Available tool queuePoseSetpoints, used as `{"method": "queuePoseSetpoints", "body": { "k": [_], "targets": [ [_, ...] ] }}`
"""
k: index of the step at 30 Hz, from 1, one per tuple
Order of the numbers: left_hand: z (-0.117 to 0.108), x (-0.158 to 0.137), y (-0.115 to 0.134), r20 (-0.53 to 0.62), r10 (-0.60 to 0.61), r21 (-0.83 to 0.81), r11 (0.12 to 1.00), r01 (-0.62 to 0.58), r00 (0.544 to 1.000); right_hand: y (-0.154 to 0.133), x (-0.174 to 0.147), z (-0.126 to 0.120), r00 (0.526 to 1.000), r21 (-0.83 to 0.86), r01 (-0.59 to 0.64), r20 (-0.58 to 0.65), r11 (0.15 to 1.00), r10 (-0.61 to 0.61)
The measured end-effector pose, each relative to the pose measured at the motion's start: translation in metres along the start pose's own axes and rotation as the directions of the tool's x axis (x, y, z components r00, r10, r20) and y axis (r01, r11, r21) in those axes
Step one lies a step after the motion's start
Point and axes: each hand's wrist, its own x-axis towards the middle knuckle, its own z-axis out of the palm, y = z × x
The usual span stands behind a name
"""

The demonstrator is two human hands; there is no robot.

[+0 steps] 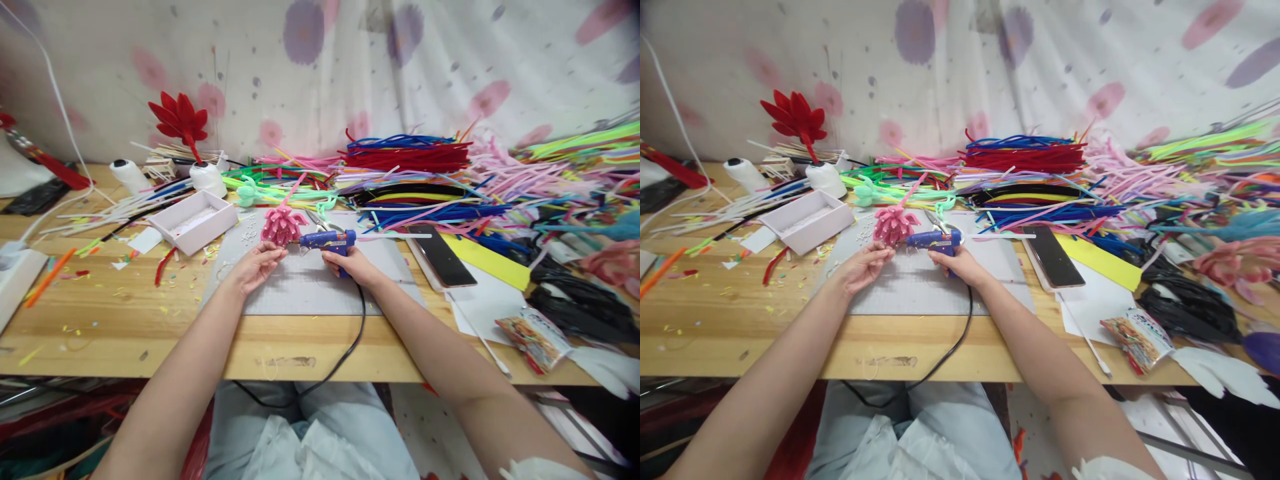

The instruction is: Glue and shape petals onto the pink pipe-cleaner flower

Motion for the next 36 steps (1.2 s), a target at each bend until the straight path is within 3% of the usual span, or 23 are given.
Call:
{"method": "queuePoseSetpoints", "body": {
  "k": [10,36],
  "targets": [
    [0.0004,-0.0012,-0.0001,-0.037,0.074,0.031,0.997,-0.073,0.997,0.0014,-0.0003,-0.0015,1.000,-0.016,0.015,-0.012,1.000,-0.015],
    [0.0033,-0.0001,0.0016,-0.012,0.017,-0.050,0.999,-0.018,1.000,-0.0009,0.0010,0.0044,1.000,-0.110,-0.002,-0.020,0.994,0.000]
  ]
}}
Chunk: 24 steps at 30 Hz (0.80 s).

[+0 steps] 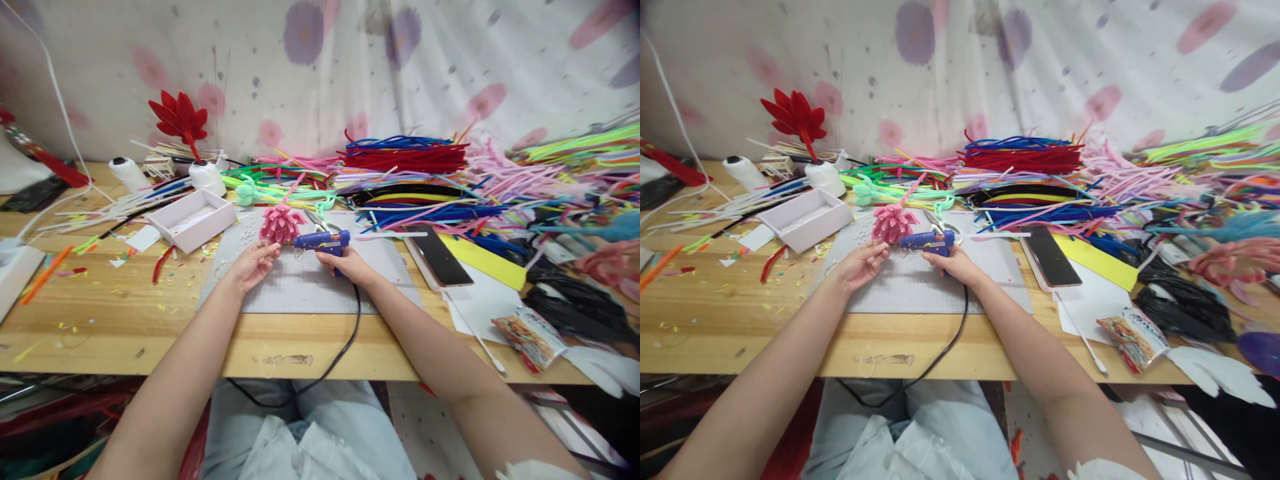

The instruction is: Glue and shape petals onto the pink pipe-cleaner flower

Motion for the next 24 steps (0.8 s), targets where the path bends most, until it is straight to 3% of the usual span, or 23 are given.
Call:
{"method": "queuePoseSetpoints", "body": {
  "k": [24],
  "targets": [
    [0.0038,-0.0019,-0.0003,-0.027,-0.004,0.040,0.999,0.005,1.000,-0.0025,-0.0003,0.0014,0.999,-0.012,0.009,0.037,1.000,-0.008]
  ]
}}
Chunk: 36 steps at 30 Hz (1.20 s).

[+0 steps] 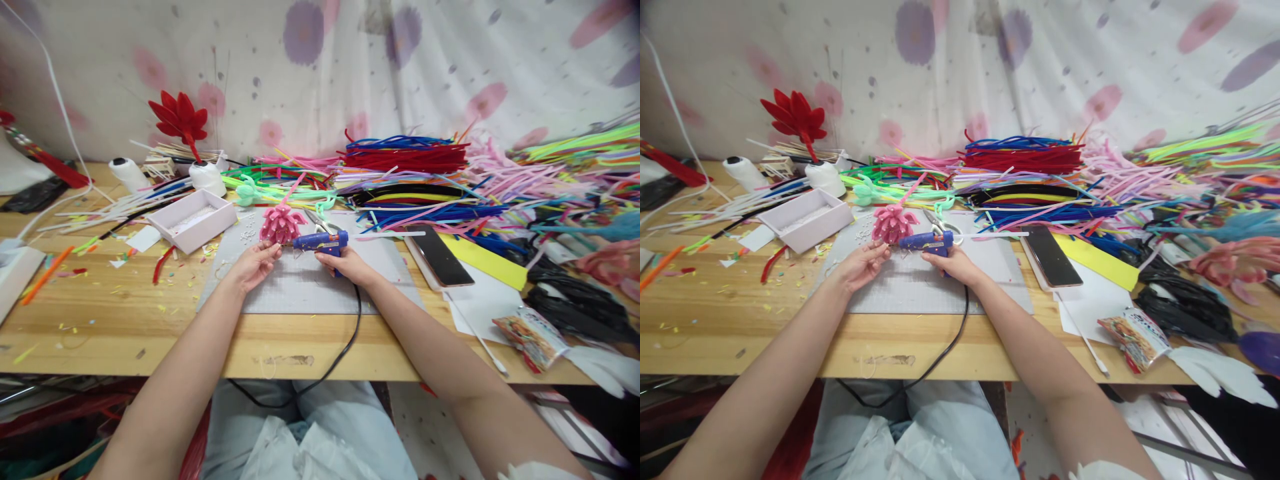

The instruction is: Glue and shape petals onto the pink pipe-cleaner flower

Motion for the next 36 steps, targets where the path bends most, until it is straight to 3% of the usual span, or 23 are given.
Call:
{"method": "queuePoseSetpoints", "body": {
  "k": [29,36],
  "targets": [
    [0.0025,-0.0005,-0.0013,-0.022,0.005,0.039,0.999,-0.004,1.000,0.0016,0.0011,-0.0006,1.000,-0.027,-0.014,-0.024,1.000,0.013],
    [0.0032,-0.0015,-0.0014,-0.016,0.010,0.053,0.999,-0.009,1.000,0.0018,0.0001,-0.0014,0.997,0.061,-0.024,-0.073,0.998,0.028]
  ]
}}
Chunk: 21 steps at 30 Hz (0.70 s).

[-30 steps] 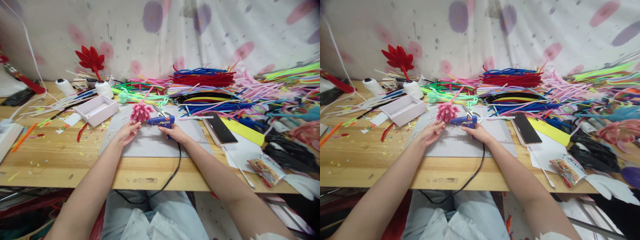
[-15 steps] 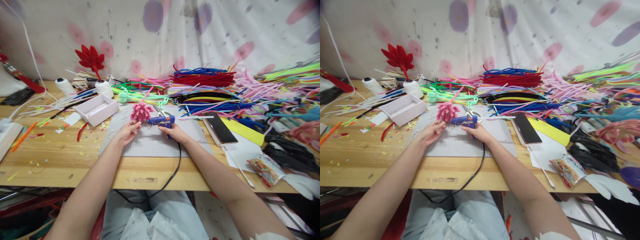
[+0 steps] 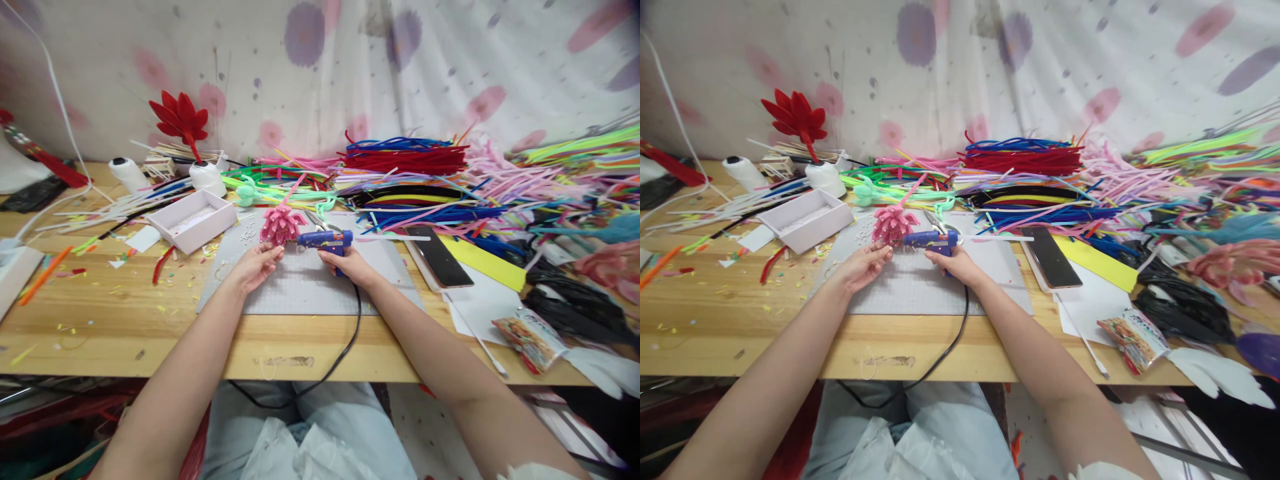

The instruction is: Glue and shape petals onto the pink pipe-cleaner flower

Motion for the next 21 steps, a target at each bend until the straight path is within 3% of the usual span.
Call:
{"method": "queuePoseSetpoints", "body": {
  "k": [5,8,12,16,21],
  "targets": [
    [0.000,-0.002,0.001,-0.022,-0.009,-0.016,1.000,0.009,1.000,-0.008,-0.001,-0.017,0.981,0.125,0.087,-0.182,0.988,-0.063],
    [0.001,-0.003,0.001,-0.029,-0.017,-0.027,0.999,0.017,0.999,-0.010,0.002,-0.035,0.901,0.077,0.163,-0.418,0.984,-0.116],
    [-0.001,-0.002,0.000,-0.027,-0.011,-0.032,0.999,0.011,1.000,-0.002,0.006,-0.052,0.782,-0.226,-0.045,-0.614,0.973,-0.106],
    [-0.003,-0.003,-0.002,-0.029,0.026,-0.069,0.997,-0.028,0.999,0.006,0.008,-0.056,0.769,-0.503,-0.264,-0.624,0.823,-0.134],
    [-0.002,-0.005,-0.002,-0.038,0.049,-0.080,0.995,-0.052,0.998,0.007,0.013,-0.057,0.763,-0.548,-0.363,-0.639,0.753,-0.097]
  ]
}}
